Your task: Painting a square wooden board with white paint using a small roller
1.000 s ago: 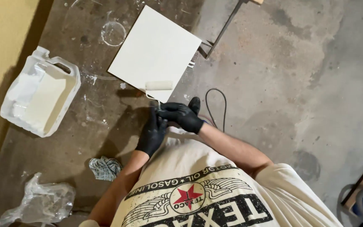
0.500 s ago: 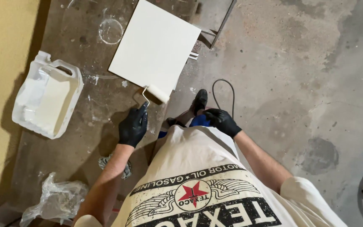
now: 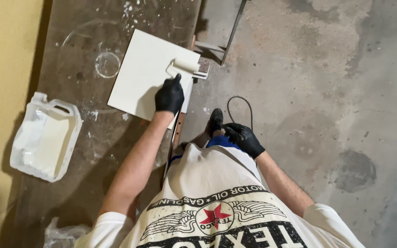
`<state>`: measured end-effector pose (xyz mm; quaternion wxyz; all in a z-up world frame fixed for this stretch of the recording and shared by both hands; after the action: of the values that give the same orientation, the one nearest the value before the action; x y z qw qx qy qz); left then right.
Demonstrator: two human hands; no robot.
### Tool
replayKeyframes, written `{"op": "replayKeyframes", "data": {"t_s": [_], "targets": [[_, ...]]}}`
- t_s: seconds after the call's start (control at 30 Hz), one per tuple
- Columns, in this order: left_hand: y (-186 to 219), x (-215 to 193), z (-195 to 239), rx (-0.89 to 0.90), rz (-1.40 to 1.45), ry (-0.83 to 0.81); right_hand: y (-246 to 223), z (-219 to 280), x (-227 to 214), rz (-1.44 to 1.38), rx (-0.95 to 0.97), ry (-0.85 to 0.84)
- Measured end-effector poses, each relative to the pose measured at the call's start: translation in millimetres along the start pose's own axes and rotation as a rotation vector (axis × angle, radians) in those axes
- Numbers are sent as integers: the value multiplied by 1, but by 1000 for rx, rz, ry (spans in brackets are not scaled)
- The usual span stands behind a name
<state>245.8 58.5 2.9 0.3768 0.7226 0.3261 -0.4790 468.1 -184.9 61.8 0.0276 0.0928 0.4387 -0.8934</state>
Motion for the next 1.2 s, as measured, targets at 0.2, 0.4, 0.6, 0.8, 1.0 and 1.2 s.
{"op": "replayKeyframes", "data": {"t_s": [0.2, 0.4, 0.6, 0.8, 1.0, 1.2], "targets": [[2, 19, -42, -107, 71, -76, 9, -20, -2, 94, -49, -15], [-11, -66, 67, -104, 60, -143, -33, -10, 16, 90, -35, -104], [-34, -138, 192, -124, -44, -104, -52, -9, 40, 159, -75, -158], [-48, -194, 205, -315, 79, -251, -65, -6, 46, 109, -43, -176], [-63, -163, 178, -189, -35, -160, -55, -3, 36, 140, -109, -147], [-60, -91, 73, -131, 38, -232, -25, -13, 9, 92, -22, -52]]}}
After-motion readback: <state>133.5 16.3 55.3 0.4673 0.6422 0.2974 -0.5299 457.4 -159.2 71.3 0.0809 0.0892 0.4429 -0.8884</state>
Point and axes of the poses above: each hand's wrist, its own z-axis away from the middle knuckle, its own x-axis out of the palm, y = z × x, the point moved 3 cm from there along -z, towards the middle knuckle, and after that the axes turned 1 degree about z, right-handed, at the moved point
